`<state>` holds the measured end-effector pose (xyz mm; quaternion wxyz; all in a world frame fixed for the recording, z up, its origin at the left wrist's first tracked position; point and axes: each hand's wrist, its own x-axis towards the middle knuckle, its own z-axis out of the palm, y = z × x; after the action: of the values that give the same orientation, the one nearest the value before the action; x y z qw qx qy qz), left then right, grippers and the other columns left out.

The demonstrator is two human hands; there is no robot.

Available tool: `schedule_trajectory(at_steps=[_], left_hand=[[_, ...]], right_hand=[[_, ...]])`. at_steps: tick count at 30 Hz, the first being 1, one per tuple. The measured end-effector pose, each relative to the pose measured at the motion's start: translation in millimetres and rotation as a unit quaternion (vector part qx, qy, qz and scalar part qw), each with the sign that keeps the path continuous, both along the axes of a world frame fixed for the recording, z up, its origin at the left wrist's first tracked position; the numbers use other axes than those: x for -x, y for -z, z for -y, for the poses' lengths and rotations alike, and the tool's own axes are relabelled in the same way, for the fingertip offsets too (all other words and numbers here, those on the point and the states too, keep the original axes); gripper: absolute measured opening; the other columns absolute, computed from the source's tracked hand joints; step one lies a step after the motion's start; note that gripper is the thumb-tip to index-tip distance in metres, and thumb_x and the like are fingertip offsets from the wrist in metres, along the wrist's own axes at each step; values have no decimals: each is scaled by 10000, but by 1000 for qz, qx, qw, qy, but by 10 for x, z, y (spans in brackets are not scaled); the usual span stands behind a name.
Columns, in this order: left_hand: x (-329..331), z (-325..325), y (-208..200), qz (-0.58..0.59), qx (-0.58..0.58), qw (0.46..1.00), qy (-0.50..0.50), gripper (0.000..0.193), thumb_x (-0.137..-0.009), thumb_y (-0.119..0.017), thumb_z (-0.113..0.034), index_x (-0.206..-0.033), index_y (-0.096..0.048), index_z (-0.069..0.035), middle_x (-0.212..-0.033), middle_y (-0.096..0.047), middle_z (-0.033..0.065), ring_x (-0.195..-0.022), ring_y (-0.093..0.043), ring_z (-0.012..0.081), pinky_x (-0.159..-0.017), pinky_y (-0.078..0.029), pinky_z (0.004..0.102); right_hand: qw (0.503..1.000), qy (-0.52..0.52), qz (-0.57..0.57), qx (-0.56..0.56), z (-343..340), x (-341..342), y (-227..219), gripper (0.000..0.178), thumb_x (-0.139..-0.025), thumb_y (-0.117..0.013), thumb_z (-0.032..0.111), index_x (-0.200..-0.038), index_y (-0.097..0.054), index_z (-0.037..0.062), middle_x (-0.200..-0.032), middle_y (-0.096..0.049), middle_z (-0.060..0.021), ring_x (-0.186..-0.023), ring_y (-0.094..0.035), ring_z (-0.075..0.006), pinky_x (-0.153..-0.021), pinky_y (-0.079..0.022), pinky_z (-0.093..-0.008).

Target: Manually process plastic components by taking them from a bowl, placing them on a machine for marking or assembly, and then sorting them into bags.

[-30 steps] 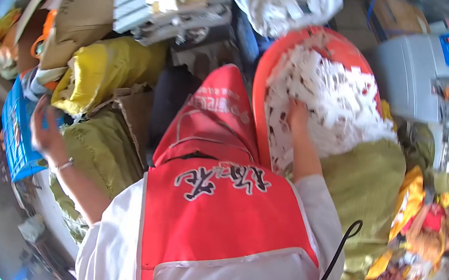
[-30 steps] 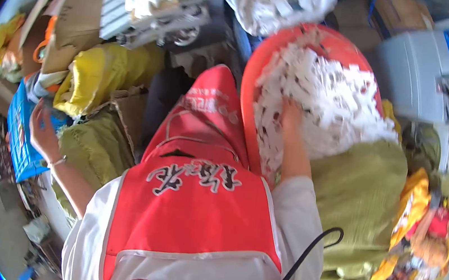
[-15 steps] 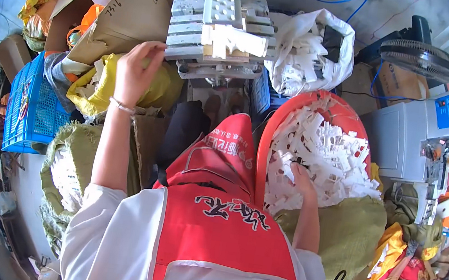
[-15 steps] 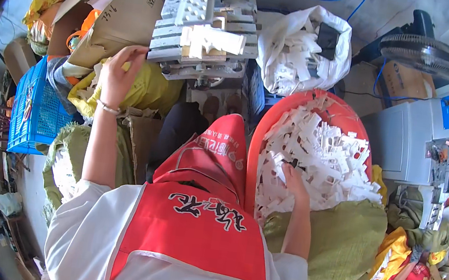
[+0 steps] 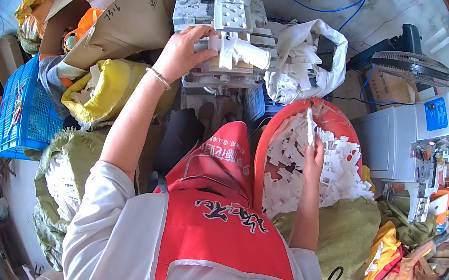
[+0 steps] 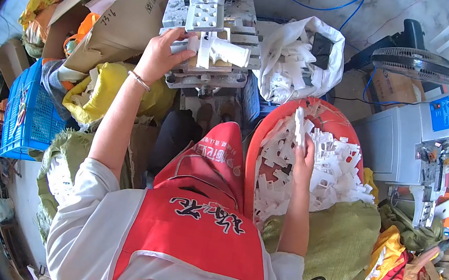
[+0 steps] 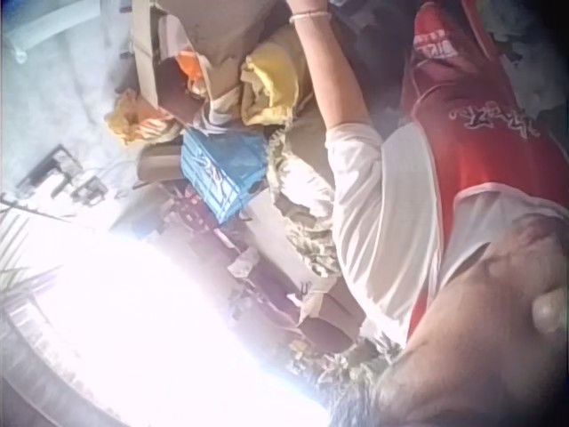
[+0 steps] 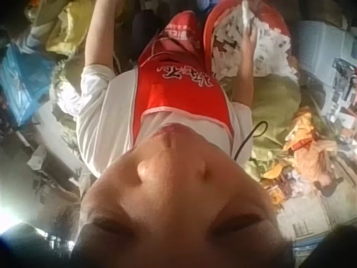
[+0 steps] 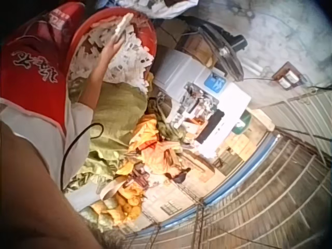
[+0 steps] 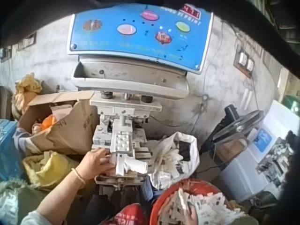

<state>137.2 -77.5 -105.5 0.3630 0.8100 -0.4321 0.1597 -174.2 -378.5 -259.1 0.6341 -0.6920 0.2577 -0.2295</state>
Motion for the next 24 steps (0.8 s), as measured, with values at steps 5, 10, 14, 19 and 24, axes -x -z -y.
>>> schedule_trajectory(at_steps=[5,10,14,19,24], left_hand=[[-9,-65,13,-36,67,997,-25,356,-750,-735,-139,-1035,-574,4,-993,-664,110,-947,-643,220,-819,-496,314],[205,-490,-20,-109,134,982,-75,335,-720,-745,-80,-998,-576,-2,-1000,-669,90,-915,-644,184,-811,-489,291],[422,-1146,34,-98,136,975,-144,327,-768,-691,-11,-1067,-562,20,-1003,-657,87,-943,-625,154,-857,-474,280],[564,-1948,262,-159,218,947,-172,365,-801,-651,20,-1138,-509,26,-1116,-597,93,-1036,-572,172,-911,-441,290],[854,-2587,354,-112,107,947,-282,311,-839,-595,48,-1138,-510,59,-1131,-578,126,-1004,-575,182,-895,-457,288]], right_hand=[[988,-44,118,90,-119,-704,-567,430,-934,-482,120,-1327,-376,-20,-1313,-449,-116,-1188,-439,-183,-1005,-342,-318],[914,-149,149,347,-454,-1599,-1148,410,-851,-558,4,-1253,-487,37,-1181,-534,-112,-1115,-516,-212,-962,-384,-306],[841,-207,188,463,-704,-2013,-1409,413,-821,-607,46,-1224,-531,97,-1130,-556,-91,-1052,-534,-250,-922,-408,-353],[753,-239,102,605,-612,-2042,-1480,384,-850,-598,273,-1229,-571,211,-1143,-562,-26,-1089,-493,-239,-960,-361,-387],[848,-189,142,475,-128,-1602,-1126,364,-871,-582,323,-1162,-577,103,-1083,-611,-130,-1028,-567,-311,-893,-437,-376]])
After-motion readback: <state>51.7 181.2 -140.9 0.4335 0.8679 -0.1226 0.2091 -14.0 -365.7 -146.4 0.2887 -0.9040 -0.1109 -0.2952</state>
